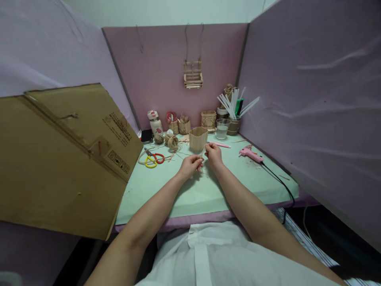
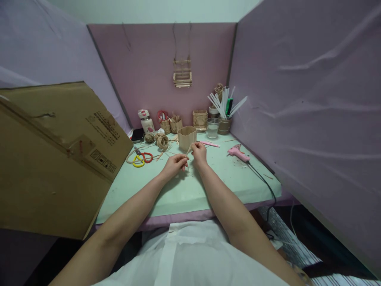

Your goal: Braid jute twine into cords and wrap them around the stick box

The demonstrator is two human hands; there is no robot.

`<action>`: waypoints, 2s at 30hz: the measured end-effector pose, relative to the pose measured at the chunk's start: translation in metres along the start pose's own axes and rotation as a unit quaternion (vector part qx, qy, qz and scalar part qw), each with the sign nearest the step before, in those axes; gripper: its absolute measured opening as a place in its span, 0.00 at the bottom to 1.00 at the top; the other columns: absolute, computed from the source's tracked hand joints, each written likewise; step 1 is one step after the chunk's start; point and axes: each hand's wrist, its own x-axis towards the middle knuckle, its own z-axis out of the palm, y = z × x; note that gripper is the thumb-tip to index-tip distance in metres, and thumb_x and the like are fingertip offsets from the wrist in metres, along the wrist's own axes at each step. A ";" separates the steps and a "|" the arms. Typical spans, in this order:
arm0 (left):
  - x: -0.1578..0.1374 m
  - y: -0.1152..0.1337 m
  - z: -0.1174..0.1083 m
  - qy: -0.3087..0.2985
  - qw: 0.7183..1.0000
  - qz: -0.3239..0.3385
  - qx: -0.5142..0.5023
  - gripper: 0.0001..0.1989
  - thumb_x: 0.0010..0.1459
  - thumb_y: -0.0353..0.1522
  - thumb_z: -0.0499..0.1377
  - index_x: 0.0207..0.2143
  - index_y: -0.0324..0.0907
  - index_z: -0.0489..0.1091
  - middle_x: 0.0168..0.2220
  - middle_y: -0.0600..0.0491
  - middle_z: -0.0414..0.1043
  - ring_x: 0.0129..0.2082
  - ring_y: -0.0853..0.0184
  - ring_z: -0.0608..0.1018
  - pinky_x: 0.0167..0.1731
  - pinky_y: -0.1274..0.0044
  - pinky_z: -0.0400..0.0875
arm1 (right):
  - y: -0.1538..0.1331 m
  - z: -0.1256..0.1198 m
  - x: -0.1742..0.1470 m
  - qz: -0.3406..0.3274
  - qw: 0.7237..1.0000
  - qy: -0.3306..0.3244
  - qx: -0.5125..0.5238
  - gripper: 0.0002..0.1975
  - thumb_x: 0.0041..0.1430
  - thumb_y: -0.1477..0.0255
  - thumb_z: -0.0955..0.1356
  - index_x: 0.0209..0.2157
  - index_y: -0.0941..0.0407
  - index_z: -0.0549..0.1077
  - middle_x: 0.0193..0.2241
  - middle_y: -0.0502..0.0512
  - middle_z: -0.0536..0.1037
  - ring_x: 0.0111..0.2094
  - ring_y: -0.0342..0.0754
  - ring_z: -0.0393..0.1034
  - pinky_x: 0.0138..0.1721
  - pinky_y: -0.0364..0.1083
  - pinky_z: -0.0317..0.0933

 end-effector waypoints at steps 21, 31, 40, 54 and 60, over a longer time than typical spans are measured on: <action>0.004 0.003 -0.014 0.037 0.992 -0.047 -0.114 0.17 0.46 0.37 0.63 0.38 0.37 0.73 0.26 0.52 0.71 0.18 0.77 0.67 0.15 0.83 0.53 | -0.010 0.002 -0.010 0.057 0.996 -0.067 0.022 0.20 0.49 0.52 0.65 0.24 0.56 0.69 0.21 0.50 0.69 0.21 0.39 0.59 0.22 0.40 0.52; 0.006 0.000 -0.010 0.051 0.998 0.002 -0.030 0.07 0.48 0.32 0.59 0.28 0.37 0.72 0.27 0.51 0.73 0.19 0.74 0.70 0.20 0.80 0.62 | -0.010 0.006 -0.020 0.119 0.971 -0.204 0.027 0.20 0.50 0.53 0.67 0.27 0.57 0.74 0.20 0.51 0.71 0.22 0.41 0.62 0.24 0.41 0.55; 0.010 -0.012 -0.012 0.071 0.990 0.091 0.086 0.08 0.51 0.30 0.56 0.32 0.38 0.74 0.31 0.51 0.73 0.24 0.73 0.71 0.28 0.79 0.67 | -0.002 0.003 -0.017 0.095 0.969 -0.223 0.053 0.21 0.51 0.53 0.67 0.31 0.57 0.77 0.30 0.55 0.77 0.28 0.44 0.67 0.25 0.41 0.58; -0.003 0.021 -0.019 0.078 0.969 0.186 0.140 0.10 0.54 0.33 0.55 0.23 0.39 0.70 0.21 0.56 0.64 0.24 0.72 0.66 0.27 0.79 0.59 | -0.060 0.060 0.027 0.264 0.903 -0.331 -0.072 0.08 0.51 0.72 0.69 0.22 0.58 0.66 0.14 0.45 0.63 0.15 0.38 0.54 0.16 0.39 0.48; -0.004 0.028 -0.024 0.120 0.956 0.228 0.138 0.13 0.56 0.35 0.55 0.21 0.39 0.68 0.20 0.56 0.63 0.24 0.72 0.66 0.28 0.79 0.60 | -0.107 0.126 0.078 0.251 0.911 -0.323 -0.050 0.10 0.58 0.80 0.60 0.24 0.58 0.63 0.14 0.46 0.61 0.16 0.37 0.53 0.20 0.38 0.53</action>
